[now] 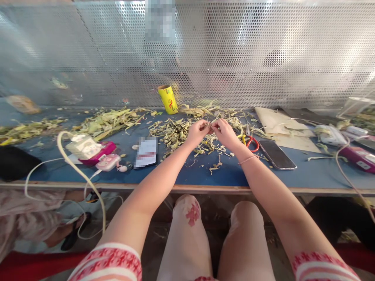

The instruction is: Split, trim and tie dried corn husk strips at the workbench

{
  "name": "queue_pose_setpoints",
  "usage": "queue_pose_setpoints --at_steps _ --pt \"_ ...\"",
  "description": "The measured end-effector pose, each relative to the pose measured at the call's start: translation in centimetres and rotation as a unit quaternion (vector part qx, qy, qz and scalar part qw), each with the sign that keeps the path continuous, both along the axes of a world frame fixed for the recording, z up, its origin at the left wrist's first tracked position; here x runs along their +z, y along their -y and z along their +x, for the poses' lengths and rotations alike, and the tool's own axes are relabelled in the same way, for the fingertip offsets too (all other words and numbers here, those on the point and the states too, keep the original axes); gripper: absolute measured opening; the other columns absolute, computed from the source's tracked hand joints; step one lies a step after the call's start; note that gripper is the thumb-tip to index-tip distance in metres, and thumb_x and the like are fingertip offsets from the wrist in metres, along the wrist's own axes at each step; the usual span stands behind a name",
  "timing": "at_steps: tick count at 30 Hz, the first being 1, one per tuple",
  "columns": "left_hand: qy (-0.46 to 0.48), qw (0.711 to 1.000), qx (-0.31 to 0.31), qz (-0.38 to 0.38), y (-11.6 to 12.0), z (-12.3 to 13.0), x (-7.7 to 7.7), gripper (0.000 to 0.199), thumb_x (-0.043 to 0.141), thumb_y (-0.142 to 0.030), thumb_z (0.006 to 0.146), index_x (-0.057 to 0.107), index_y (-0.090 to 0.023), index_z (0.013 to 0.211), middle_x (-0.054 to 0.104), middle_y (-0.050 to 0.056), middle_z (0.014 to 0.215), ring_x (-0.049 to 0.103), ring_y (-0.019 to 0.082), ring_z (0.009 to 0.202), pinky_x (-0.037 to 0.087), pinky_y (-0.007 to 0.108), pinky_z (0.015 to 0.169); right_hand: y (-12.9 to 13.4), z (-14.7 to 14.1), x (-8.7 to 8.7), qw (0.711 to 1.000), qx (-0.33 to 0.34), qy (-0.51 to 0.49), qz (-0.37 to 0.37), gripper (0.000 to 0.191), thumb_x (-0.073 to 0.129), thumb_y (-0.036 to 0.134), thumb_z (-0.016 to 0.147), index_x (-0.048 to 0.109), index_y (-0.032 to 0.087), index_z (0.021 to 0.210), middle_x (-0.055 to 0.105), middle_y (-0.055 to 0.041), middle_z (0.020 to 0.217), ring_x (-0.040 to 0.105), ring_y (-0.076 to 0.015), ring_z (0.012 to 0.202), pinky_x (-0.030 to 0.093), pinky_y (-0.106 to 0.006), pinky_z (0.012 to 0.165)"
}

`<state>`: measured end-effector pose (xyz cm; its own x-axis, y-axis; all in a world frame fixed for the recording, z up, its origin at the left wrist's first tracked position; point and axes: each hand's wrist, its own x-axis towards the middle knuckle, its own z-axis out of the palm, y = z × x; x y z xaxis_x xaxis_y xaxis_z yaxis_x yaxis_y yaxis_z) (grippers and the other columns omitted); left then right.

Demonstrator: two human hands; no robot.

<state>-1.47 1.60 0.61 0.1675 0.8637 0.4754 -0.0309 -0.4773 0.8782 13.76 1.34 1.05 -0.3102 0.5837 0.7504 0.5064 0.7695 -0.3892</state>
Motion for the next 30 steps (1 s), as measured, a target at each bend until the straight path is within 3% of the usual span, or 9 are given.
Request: queue_pose_setpoints --at_steps 9,20,30 --pt "0.000 1.000 0.015 -0.004 0.33 0.09 0.12 0.010 0.064 -0.022 0.076 0.058 -0.016 0.081 0.065 -0.001 0.063 0.066 0.013 0.062 0.055 0.028 0.068 0.06 -0.04 0.03 0.998 -0.012 -0.043 -0.036 0.008 0.054 0.020 0.081 0.059 0.021 0.075 0.060 -0.0040 0.079 0.055 -0.0181 0.077 0.046 -0.033 0.071" --pt "0.071 0.996 0.000 -0.044 0.22 0.91 -0.03 0.010 0.062 -0.025 0.081 0.057 -0.016 0.083 0.066 0.000 0.068 0.065 0.012 0.064 0.057 0.032 0.075 0.65 -0.33 0.17 0.999 -0.019 -0.028 0.003 0.009 0.047 0.016 0.085 0.051 0.021 0.078 0.057 -0.0059 0.085 0.053 -0.0182 0.083 0.046 -0.034 0.078" --pt "0.068 0.997 0.005 -0.038 -0.25 0.62 -0.21 0.012 0.059 -0.027 0.083 0.058 -0.016 0.086 0.070 0.003 0.077 0.068 0.015 0.075 0.056 0.034 0.080 0.43 -0.13 0.13 0.995 -0.017 -0.091 -0.039 0.009 0.046 0.025 0.085 0.054 0.021 0.086 0.059 -0.0059 0.087 0.055 -0.0190 0.086 0.048 -0.036 0.076"
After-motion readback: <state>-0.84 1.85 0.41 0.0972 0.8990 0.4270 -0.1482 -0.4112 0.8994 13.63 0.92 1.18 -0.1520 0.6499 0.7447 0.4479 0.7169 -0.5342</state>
